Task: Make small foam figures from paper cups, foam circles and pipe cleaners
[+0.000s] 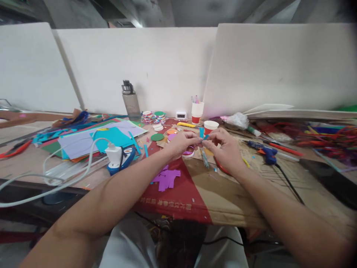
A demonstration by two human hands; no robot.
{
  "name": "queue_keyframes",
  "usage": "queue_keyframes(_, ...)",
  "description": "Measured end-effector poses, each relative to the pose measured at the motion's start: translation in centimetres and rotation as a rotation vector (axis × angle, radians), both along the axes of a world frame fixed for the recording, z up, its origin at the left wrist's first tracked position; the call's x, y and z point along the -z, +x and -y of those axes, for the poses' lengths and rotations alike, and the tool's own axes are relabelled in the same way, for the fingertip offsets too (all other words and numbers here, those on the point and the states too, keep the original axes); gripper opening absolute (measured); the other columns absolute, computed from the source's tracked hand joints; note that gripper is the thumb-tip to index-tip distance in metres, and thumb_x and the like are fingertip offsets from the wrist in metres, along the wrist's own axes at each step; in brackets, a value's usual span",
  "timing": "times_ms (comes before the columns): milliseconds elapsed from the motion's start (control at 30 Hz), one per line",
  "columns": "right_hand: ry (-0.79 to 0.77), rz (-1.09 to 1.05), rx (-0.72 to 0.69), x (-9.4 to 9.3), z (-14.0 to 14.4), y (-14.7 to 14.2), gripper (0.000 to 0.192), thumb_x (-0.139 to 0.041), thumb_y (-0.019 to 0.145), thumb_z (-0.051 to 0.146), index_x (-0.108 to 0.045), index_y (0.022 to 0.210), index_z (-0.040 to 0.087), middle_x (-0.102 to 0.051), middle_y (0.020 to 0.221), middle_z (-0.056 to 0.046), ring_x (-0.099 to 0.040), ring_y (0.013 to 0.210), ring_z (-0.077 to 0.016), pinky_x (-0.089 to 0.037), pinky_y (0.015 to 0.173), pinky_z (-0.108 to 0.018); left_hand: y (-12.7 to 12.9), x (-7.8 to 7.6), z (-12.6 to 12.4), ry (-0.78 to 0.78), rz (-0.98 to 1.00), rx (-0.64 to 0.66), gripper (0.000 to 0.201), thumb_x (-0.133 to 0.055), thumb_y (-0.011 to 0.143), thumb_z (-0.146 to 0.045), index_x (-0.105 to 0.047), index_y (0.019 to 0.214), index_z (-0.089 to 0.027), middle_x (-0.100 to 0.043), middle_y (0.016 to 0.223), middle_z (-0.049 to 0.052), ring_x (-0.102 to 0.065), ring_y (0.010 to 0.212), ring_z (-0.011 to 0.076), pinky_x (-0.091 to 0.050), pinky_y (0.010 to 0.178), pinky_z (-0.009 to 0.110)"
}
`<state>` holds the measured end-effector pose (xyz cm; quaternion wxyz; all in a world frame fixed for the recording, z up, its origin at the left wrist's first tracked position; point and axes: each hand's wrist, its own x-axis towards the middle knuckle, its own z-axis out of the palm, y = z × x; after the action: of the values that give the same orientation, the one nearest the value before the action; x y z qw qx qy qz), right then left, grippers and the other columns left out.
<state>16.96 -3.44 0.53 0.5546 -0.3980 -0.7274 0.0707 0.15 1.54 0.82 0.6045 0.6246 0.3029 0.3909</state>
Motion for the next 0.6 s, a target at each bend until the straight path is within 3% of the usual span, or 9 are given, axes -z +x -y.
queue_keyframes(267,-0.169,-0.13,-0.011,-0.16,-0.19,0.08,0.014,-0.066,0.078,0.03,-0.063,0.07,0.02,-0.057,0.075,-0.001,-0.049,0.066,-0.0139,-0.04,0.061,-0.029,0.1,-0.19,0.44,0.064,-0.076,-0.004,0.029,-0.078,0.067,-0.039,-0.065,0.068,-0.014,-0.064,0.064,0.002,-0.049,0.05,0.0052,-0.031,0.045,0.018)
queue_keyframes(600,-0.243,-0.161,-0.01,-0.28,-0.19,-0.08,0.016,-0.067,0.076,0.032,-0.063,0.068,0.019,-0.06,0.07,0.0,-0.05,0.064,-0.0135,-0.039,0.06,-0.028,0.22,-0.29,0.51,0.067,-0.082,-0.046,0.02,-0.076,0.068,-0.03,-0.065,0.066,-0.013,-0.062,0.058,0.001,-0.048,0.047,0.005,-0.032,0.045,0.018)
